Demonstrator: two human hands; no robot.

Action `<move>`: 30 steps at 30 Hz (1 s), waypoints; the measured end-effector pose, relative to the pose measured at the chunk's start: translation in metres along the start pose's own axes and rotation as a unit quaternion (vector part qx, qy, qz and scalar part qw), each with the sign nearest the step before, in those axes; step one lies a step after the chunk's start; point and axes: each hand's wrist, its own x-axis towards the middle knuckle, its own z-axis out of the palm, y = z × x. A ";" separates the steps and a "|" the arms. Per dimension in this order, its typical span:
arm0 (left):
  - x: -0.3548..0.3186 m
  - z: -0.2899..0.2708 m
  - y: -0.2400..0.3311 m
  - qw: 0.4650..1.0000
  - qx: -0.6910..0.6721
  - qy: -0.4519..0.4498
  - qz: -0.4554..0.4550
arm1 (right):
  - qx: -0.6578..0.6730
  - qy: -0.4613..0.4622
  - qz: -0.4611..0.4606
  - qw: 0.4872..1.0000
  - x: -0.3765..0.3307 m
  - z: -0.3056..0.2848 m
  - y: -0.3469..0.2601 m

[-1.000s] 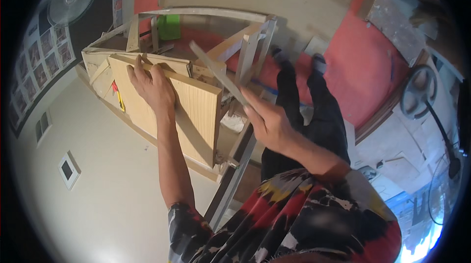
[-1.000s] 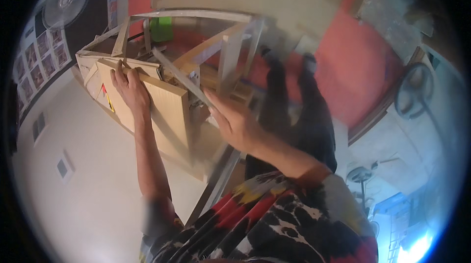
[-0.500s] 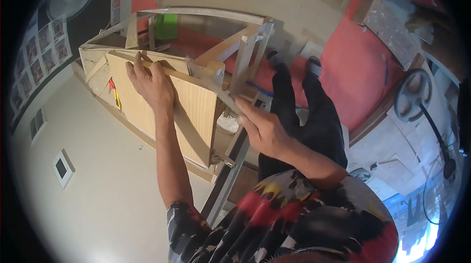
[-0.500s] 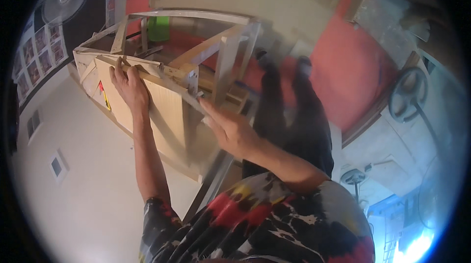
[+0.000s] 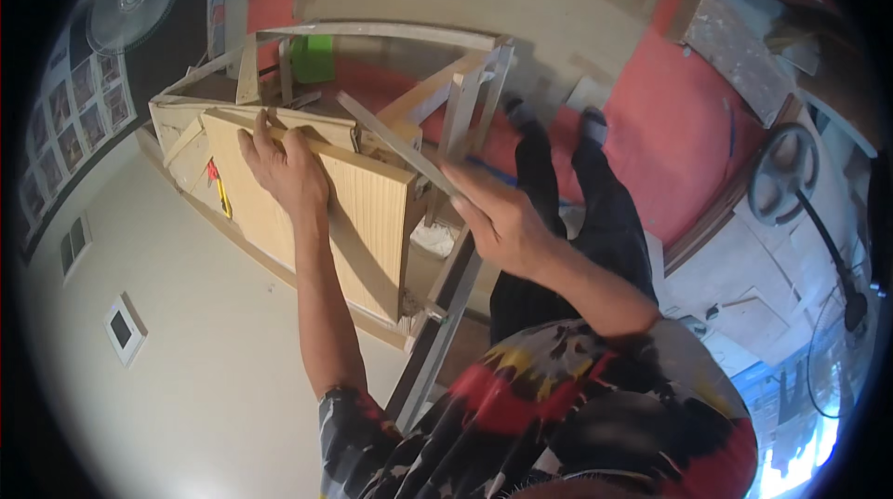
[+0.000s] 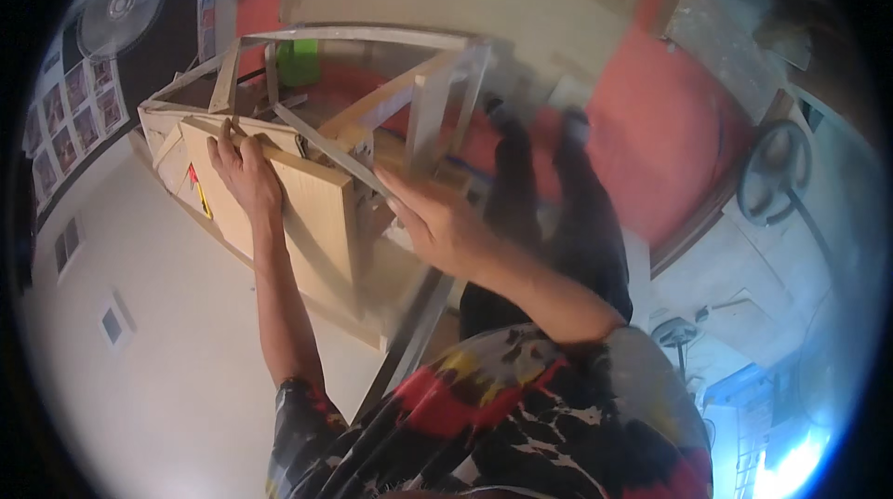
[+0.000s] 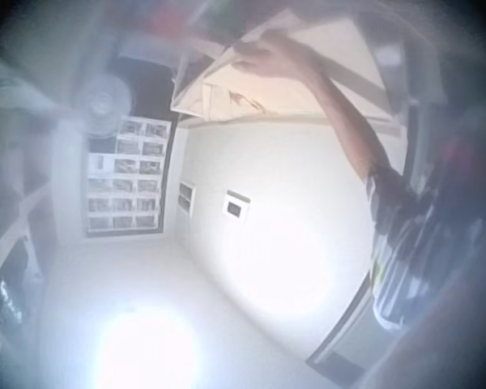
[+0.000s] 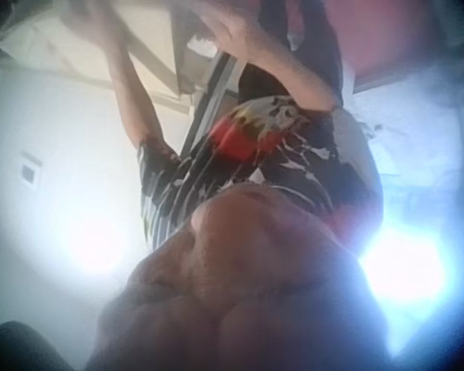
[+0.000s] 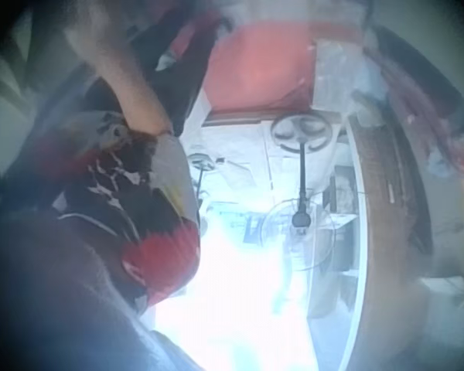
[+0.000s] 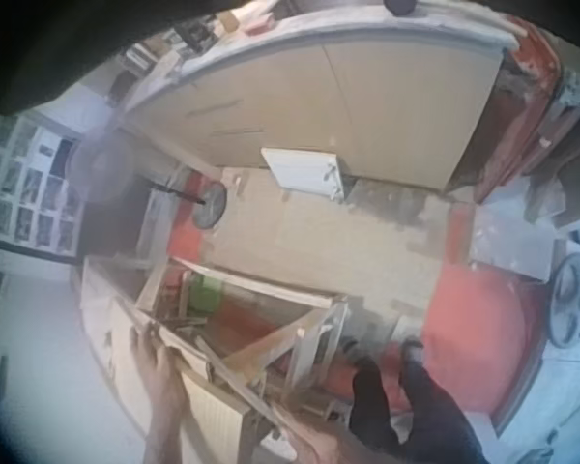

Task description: The person applies wood glue to the edges of wooden panels and a curved trim piece. They then attach the trim to a cabinet door, using a rubber mallet to tap it into place. Finally, they use scissors to trim excess material from the edge of the assembly.

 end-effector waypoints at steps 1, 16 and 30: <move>0.001 0.002 -0.001 1.000 -0.004 0.001 -0.003 | -0.007 0.011 -0.016 1.000 -0.013 -0.003 0.001; -0.001 0.000 0.003 1.000 -0.005 -0.003 0.002 | 0.002 0.030 -0.014 0.999 -0.019 0.010 0.001; -0.001 0.001 -0.005 1.000 -0.012 0.003 0.006 | -0.032 -0.020 0.014 0.999 -0.007 -0.010 0.000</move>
